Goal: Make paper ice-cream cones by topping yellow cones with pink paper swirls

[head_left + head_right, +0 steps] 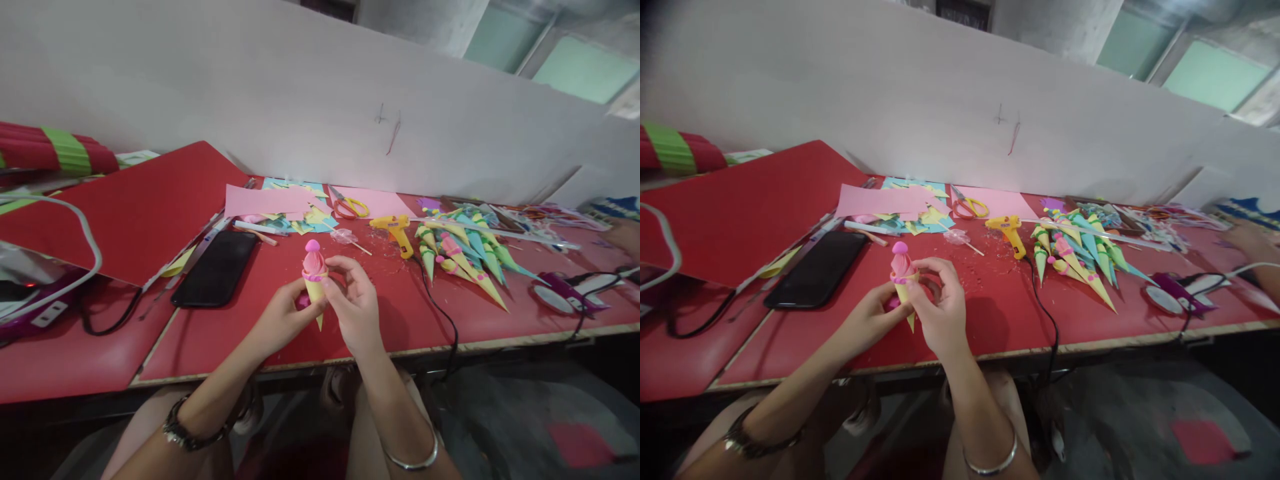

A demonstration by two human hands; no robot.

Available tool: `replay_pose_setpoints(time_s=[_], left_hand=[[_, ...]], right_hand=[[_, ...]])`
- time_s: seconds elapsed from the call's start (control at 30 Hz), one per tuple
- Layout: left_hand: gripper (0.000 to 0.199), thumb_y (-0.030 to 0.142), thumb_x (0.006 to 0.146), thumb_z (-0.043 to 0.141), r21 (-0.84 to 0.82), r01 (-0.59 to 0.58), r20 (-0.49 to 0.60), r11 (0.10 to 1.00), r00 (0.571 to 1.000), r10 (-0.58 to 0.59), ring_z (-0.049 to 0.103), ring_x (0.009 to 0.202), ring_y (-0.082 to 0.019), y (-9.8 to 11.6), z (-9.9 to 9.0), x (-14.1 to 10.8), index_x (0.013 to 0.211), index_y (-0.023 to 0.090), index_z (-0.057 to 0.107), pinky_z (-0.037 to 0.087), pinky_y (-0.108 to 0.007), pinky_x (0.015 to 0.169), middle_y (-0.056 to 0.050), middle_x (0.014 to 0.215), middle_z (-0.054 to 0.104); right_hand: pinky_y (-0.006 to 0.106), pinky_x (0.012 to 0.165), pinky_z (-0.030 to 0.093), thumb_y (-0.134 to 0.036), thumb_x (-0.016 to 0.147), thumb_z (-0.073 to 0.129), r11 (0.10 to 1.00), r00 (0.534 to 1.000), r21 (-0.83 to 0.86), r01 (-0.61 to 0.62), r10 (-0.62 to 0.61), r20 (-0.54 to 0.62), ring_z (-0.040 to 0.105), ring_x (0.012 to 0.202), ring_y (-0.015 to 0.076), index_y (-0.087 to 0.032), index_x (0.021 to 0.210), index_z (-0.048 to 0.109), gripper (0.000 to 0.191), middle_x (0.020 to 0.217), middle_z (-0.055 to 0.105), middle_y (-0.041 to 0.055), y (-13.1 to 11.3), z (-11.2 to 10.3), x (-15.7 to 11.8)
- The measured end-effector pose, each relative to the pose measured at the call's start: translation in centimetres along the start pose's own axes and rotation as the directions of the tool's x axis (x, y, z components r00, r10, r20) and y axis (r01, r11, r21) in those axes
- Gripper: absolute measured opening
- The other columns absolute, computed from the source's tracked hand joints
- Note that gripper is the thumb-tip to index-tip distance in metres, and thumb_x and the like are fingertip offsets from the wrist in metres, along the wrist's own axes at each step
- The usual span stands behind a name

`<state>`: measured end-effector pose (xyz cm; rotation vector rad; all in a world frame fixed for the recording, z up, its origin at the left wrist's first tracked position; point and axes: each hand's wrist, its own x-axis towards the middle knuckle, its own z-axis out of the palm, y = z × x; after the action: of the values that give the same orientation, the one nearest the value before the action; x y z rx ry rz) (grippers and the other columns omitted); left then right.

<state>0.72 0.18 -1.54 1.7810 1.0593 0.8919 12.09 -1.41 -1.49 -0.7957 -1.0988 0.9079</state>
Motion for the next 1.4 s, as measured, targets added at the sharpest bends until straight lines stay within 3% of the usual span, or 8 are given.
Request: replay_pose_setpoints(time_s=[0.17, 0.33, 0.97, 1.2, 1.3, 1.4], left_hand=[[0.019, 0.032, 0.071, 0.049, 0.018, 0.000, 0.002, 1.000, 1.000, 0.000, 0.046, 0.062, -0.013, -0.2, 0.0, -0.1, 0.073, 0.014, 0.054, 0.039, -0.022, 0.057, 0.003, 0.062, 0.050], [0.020, 0.033, 0.071, 0.049, 0.029, -0.002, -0.002, 1.000, 1.000, 0.002, 0.047, 0.063, -0.013, -0.2, 0.0, -0.1, 0.074, 0.014, 0.055, 0.040, -0.023, 0.058, 0.003, 0.062, 0.051], [0.017, 0.031, 0.071, 0.051, 0.010, 0.007, 0.030, 1.000, 1.000, -0.007, 0.045, 0.059, -0.012, 0.0, 0.1, -0.1, 0.070, 0.014, 0.054, 0.038, -0.022, 0.056, 0.003, 0.062, 0.051], [0.020, 0.033, 0.067, 0.055, -0.212, 0.075, -0.004, 0.974, 0.997, -0.077, 0.049, 0.068, -0.015, 0.1, -0.2, -0.1, 0.077, 0.016, 0.059, 0.040, -0.024, 0.062, 0.000, 0.070, 0.058], [0.018, 0.032, 0.062, 0.057, -0.463, 0.104, -0.073, 0.880, 0.985, -0.154, 0.047, 0.062, -0.013, 0.1, -0.6, 0.0, 0.071, 0.016, 0.056, 0.040, -0.024, 0.060, 0.000, 0.066, 0.054], [0.017, 0.033, 0.060, 0.055, -0.626, 0.057, -0.096, 0.778, 0.984, -0.149, 0.037, 0.050, -0.009, 0.4, -1.1, 0.0, 0.062, 0.017, 0.050, 0.037, -0.024, 0.052, 0.001, 0.063, 0.049]], right_hand=[[0.029, 0.084, 0.047, -0.022, 0.070, 0.060, 0.992, 0.995, 0.085, -0.090, 0.087, 0.040, 0.056, 0.098, 0.0146, -0.024, 0.099, 0.053, 0.030, 0.101, 0.058, 0.0027, 0.1, 0.1, 0.1], [0.028, 0.076, 0.049, -0.026, 0.071, 0.060, 0.984, 0.989, 0.105, -0.141, 0.136, 0.050, 0.060, 0.087, 0.0145, -0.022, 0.094, 0.053, 0.024, 0.094, 0.062, 0.0030, 0.0, 0.2, 0.0], [0.025, 0.069, 0.048, -0.023, 0.069, 0.057, 0.985, 0.989, 0.086, -0.147, 0.146, 0.021, 0.059, 0.078, 0.0132, -0.020, 0.087, 0.053, 0.019, 0.082, 0.061, 0.0010, -0.1, 0.3, 0.0], [0.031, 0.078, 0.048, -0.027, 0.074, 0.050, 0.977, 0.987, 0.153, -0.150, 0.139, 0.081, 0.059, 0.089, 0.0168, -0.021, 0.092, 0.053, 0.019, 0.092, 0.062, 0.0040, 0.3, 0.0, 0.0], [0.034, 0.084, 0.047, -0.028, 0.076, 0.050, 0.976, 0.990, 0.163, -0.142, 0.141, 0.019, 0.059, 0.090, 0.0166, -0.020, 0.092, 0.054, 0.018, 0.094, 0.061, 0.0048, 0.5, -0.2, 0.0], [0.033, 0.085, 0.046, -0.025, 0.076, 0.050, 0.990, 0.991, 0.053, -0.131, 0.131, 0.000, 0.058, 0.091, 0.0160, -0.020, 0.090, 0.056, 0.016, 0.093, 0.060, 0.0046, 0.4, -0.2, 0.0]])
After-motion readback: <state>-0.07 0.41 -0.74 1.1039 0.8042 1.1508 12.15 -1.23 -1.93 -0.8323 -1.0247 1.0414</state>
